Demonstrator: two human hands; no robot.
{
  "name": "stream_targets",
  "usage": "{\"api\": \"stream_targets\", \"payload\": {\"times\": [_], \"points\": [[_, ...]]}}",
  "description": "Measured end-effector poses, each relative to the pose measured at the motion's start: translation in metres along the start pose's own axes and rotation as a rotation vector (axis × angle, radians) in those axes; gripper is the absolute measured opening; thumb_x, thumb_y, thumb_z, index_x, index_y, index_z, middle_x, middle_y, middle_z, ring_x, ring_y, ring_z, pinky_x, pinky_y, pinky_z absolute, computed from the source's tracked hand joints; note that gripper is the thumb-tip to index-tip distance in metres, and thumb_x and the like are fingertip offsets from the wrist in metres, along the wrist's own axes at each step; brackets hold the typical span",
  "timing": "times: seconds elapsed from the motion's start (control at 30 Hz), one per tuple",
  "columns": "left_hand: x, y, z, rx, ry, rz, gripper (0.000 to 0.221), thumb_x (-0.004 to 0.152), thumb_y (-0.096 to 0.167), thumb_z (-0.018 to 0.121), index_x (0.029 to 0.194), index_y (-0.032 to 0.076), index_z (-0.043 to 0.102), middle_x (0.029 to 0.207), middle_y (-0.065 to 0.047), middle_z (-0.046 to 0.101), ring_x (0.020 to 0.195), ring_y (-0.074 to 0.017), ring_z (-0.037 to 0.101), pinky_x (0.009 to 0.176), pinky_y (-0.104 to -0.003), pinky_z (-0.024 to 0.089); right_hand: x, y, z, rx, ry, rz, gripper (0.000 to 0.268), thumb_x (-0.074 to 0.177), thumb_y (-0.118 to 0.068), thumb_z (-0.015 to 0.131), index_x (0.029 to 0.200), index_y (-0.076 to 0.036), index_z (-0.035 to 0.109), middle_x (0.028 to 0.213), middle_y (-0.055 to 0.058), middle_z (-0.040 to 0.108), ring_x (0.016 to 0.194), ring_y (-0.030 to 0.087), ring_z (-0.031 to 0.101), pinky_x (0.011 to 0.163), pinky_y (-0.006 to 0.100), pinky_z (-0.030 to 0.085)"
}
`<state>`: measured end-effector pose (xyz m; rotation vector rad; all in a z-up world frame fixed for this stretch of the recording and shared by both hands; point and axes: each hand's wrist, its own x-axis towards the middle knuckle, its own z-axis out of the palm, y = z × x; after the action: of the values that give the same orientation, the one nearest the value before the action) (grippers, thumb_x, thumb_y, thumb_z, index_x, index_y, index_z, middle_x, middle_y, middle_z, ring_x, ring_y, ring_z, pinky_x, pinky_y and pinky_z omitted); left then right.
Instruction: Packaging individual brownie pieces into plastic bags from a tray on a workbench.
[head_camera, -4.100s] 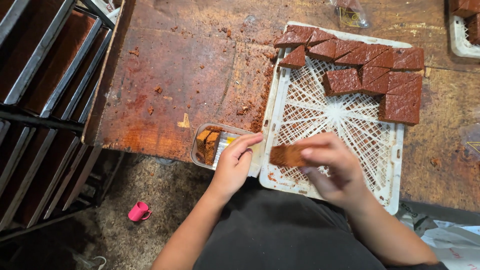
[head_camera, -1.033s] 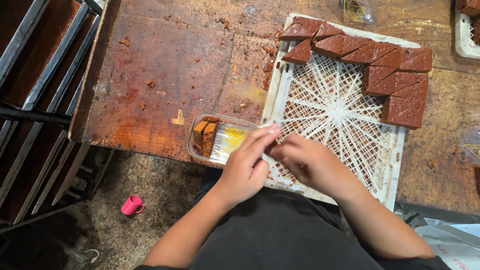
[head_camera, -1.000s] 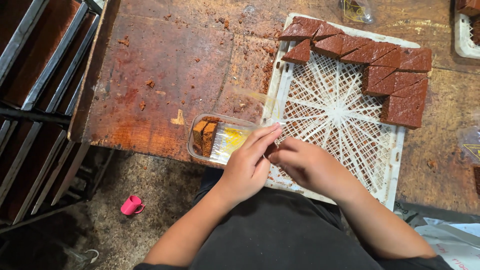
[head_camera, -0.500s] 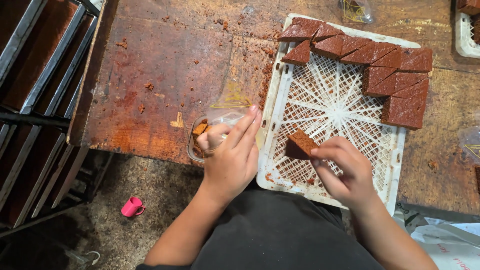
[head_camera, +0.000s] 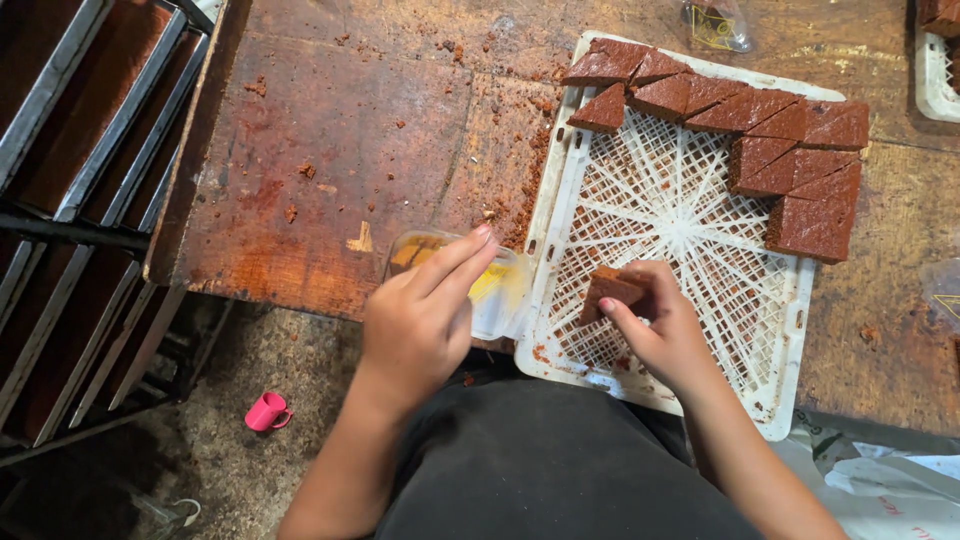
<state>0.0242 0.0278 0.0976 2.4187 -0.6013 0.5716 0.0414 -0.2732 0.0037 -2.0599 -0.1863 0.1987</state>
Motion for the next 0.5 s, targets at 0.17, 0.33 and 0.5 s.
{"api": "stream_targets", "payload": {"times": [0.17,0.33,0.5], "points": [[0.011,0.017,0.027,-0.316,-0.314,-0.298,0.067,0.078,0.002,0.05,0.143,0.012,0.057,0.153,-0.004,0.054,0.113,-0.0247,0.066,0.087,-0.042,0.052,-0.011,-0.057,-0.002,0.293,-0.101,-0.545,0.039,0.099,0.005,0.054,0.132,-0.015,0.052,0.13,0.016,0.057,0.097,0.019,0.061,0.079,0.028,0.055],[-0.001,0.027,0.056,-0.386,-0.22,-0.08,0.056,0.086,-0.008,0.053,0.142,-0.004,0.051,0.147,-0.022,0.056,0.137,-0.036,0.056,0.117,-0.045,0.045,-0.001,-0.065,0.014,-0.114,-0.16,-0.59,0.03,0.096,0.002,0.058,0.125,-0.001,0.063,0.126,0.018,0.069,0.114,0.031,0.071,0.103,0.039,0.056],[-0.024,0.044,0.074,-0.415,-0.314,0.234,0.043,0.103,0.002,0.055,0.146,0.003,0.053,0.152,-0.012,0.056,0.122,-0.0296,0.069,0.088,-0.044,0.055,0.018,-0.058,-0.002,-0.031,-0.113,-0.004,0.014,0.097,-0.02,0.053,0.089,-0.009,0.054,0.141,0.001,0.062,0.056,0.011,0.044,0.058,0.029,0.037]]}}
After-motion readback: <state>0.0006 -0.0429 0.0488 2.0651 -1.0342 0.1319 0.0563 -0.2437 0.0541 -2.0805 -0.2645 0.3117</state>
